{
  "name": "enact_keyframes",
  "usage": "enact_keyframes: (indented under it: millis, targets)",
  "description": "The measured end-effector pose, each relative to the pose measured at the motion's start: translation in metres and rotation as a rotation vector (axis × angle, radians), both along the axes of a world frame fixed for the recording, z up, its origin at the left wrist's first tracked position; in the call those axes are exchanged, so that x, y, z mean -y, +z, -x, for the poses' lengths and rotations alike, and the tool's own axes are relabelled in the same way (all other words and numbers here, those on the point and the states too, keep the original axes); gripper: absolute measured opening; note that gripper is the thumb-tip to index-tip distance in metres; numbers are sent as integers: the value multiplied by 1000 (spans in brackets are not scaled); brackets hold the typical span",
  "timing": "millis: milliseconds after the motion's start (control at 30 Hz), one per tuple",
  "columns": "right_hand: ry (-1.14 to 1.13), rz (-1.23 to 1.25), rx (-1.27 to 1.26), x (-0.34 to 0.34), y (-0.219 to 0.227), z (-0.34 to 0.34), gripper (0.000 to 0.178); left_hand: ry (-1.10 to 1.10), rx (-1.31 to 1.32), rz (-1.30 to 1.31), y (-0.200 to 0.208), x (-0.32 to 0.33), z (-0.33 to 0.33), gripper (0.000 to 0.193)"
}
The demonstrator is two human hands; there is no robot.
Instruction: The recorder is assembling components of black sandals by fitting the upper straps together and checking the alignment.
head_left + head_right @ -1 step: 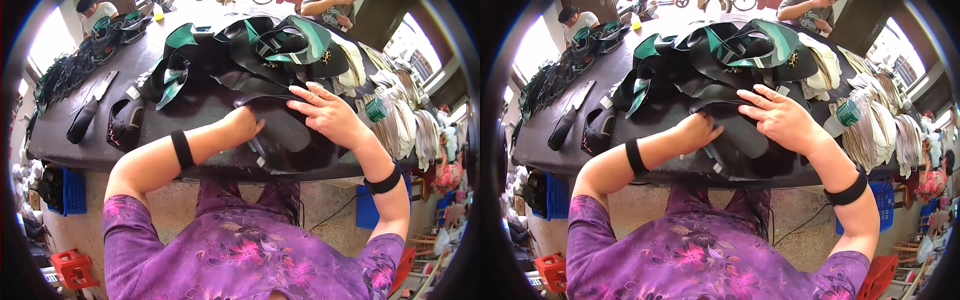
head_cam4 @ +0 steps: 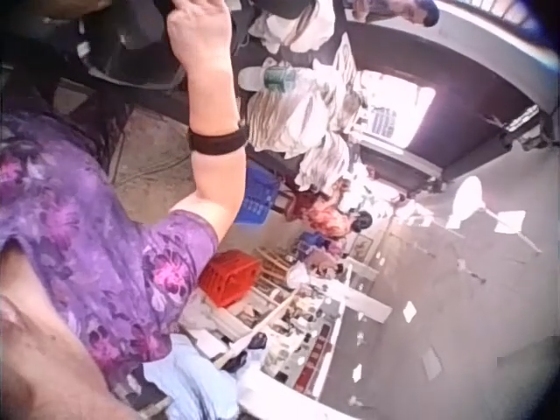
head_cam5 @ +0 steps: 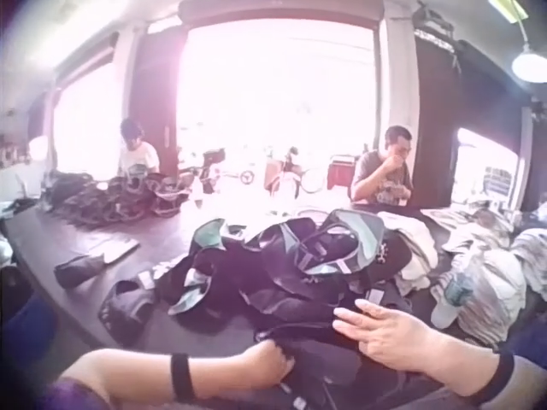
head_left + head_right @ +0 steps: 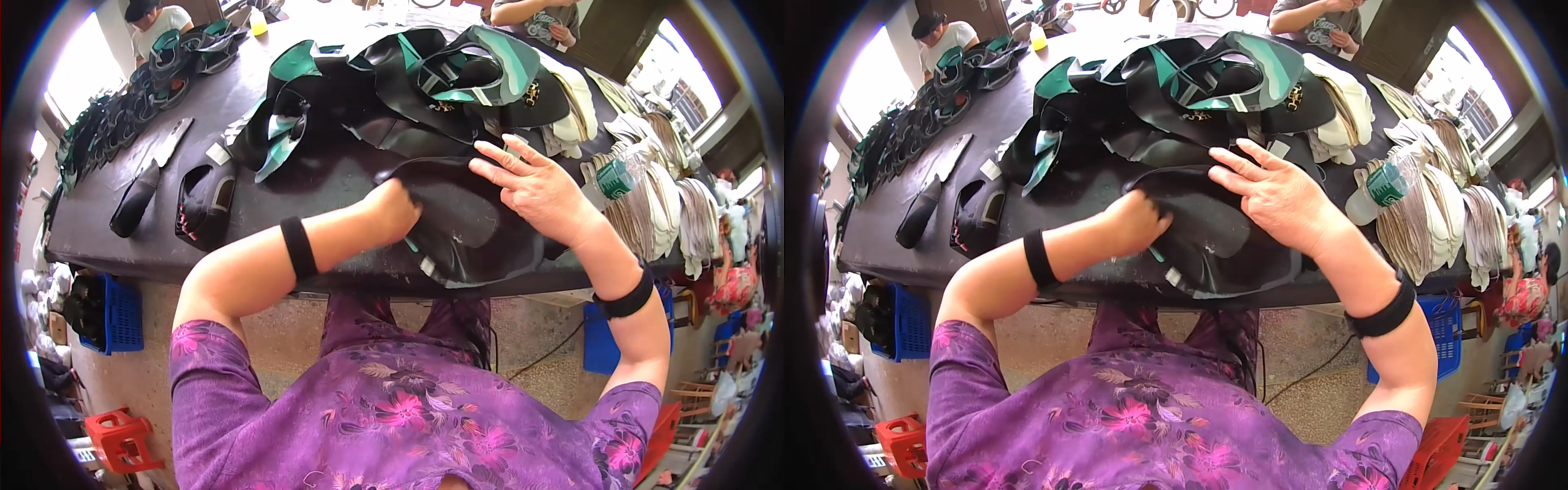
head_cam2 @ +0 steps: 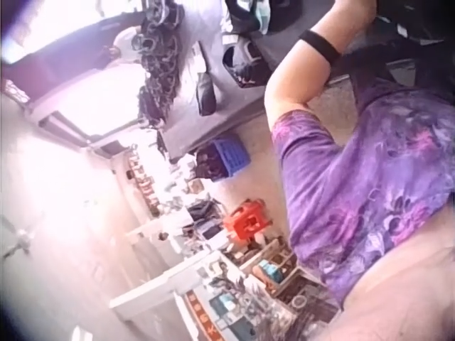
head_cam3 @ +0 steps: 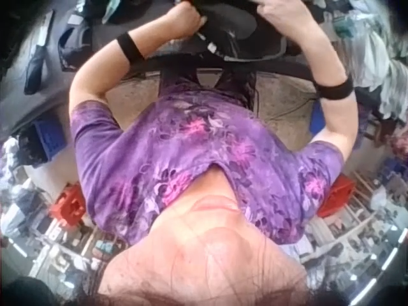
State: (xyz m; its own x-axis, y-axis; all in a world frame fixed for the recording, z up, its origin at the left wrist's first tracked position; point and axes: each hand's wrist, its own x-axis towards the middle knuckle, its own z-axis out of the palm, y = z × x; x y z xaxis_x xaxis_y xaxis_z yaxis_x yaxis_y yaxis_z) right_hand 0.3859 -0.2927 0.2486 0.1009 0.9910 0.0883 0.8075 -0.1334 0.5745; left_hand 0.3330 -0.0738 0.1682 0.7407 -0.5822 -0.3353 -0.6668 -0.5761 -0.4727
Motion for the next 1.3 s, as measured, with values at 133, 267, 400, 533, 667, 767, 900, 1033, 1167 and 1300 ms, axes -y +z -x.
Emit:
enact_keyframes:
  millis: [133, 267, 400, 533, 667, 767, 900, 1033, 1167, 1300]
  targets:
    - [-25, -152, -340, 3, -38, 27, 30, 124, 42, 104, -34, -12, 18, 43]
    - [-238, -272, -700, 19, -109, 50, 67, 173, 51, 152, -31, -7, 28, 50]
    - [-348, -379, -714, 24, -139, 50, 79, 32, 152, 273, -49, -29, 49, 64]
    - [-341, -370, -641, 19, -138, 53, 77, 245, -57, 296, -49, -28, 57, 66]
    - [-302, -331, -608, -7, -154, 80, 76, 116, 53, 206, -44, -26, 53, 64]
    - [-329, -456, -471, -30, -166, 88, 57, 127, 28, 189, -33, -25, 49, 61]
    - [-314, -542, -514, -29, -171, 87, 53, 38, 91, 214, -28, -24, 49, 54]
    - [-212, -672, -499, -26, -174, 79, 43, -175, 175, 556, -39, 0, 47, 34]
    - [-139, -757, -610, -16, -159, 67, 30, -80, 35, 640, -31, 5, 40, 30]
    - [-153, -682, -541, 16, -120, 52, 24, -125, -10, 812, 11, -7, 39, 21]
